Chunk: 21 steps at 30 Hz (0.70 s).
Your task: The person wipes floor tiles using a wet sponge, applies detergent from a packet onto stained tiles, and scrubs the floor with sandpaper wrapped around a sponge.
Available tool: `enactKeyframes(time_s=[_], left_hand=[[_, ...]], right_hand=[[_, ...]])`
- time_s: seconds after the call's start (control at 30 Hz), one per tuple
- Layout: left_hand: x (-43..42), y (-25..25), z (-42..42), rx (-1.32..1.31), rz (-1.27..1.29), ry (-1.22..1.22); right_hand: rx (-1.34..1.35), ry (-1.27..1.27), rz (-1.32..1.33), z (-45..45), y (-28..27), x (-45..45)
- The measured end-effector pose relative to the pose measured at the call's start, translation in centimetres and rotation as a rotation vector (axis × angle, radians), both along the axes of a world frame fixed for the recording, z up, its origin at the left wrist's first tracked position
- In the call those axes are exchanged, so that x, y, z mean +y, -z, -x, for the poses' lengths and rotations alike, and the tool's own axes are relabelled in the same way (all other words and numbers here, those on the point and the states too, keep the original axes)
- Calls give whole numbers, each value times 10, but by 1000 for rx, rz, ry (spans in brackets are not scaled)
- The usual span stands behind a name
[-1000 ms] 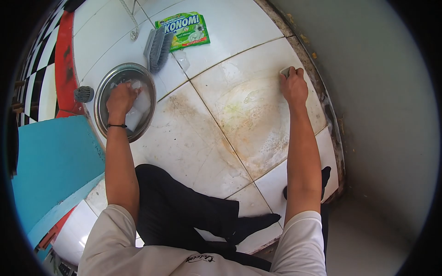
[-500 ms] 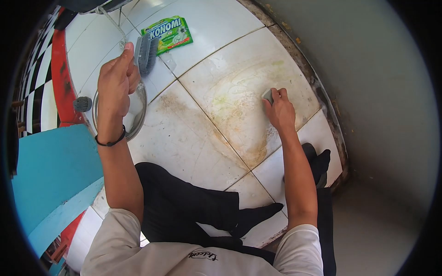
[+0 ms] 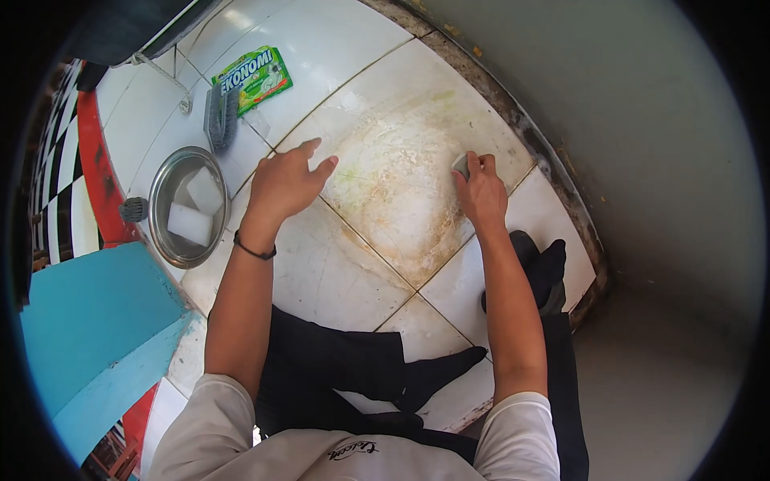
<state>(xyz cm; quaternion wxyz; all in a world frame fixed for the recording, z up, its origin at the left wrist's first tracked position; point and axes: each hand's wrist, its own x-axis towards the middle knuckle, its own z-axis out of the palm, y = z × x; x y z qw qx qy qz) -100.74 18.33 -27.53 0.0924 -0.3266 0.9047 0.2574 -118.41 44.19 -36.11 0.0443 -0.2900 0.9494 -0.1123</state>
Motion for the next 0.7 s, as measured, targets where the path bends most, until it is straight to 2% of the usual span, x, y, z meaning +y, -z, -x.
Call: enactKeyframes(time_s=[0.03, 0.17, 0.23, 0.3, 0.37, 0.47, 0.53, 0.6, 0.7], left_hand=[[2, 1, -16, 58, 8, 34], [-12, 35, -59, 221, -360, -191], [-26, 56, -61, 350, -366, -313], [-40, 61, -54, 503, -377, -415], [-52, 54, -44, 609, -404, -480], [-68, 57, -44, 687, -450, -559], [-74, 58, -47, 724, -494, -616], [-78, 57, -46, 771, -517, -605], [-71, 54, -42, 760, -554, -608]], right_hand=[[17, 39, 2, 2, 5, -2], [95, 116, 32, 24, 25, -28], [104, 119, 75, 33, 27, -64], [90, 3, 155, 16, 26, -119], [9, -241, 160, -27, 18, -163], [-91, -646, 198, -96, 5, -158], [-131, -623, 177, -96, 4, -127], [6, -499, 54, -60, 9, -102], [130, -197, 40, 2, 22, -111]])
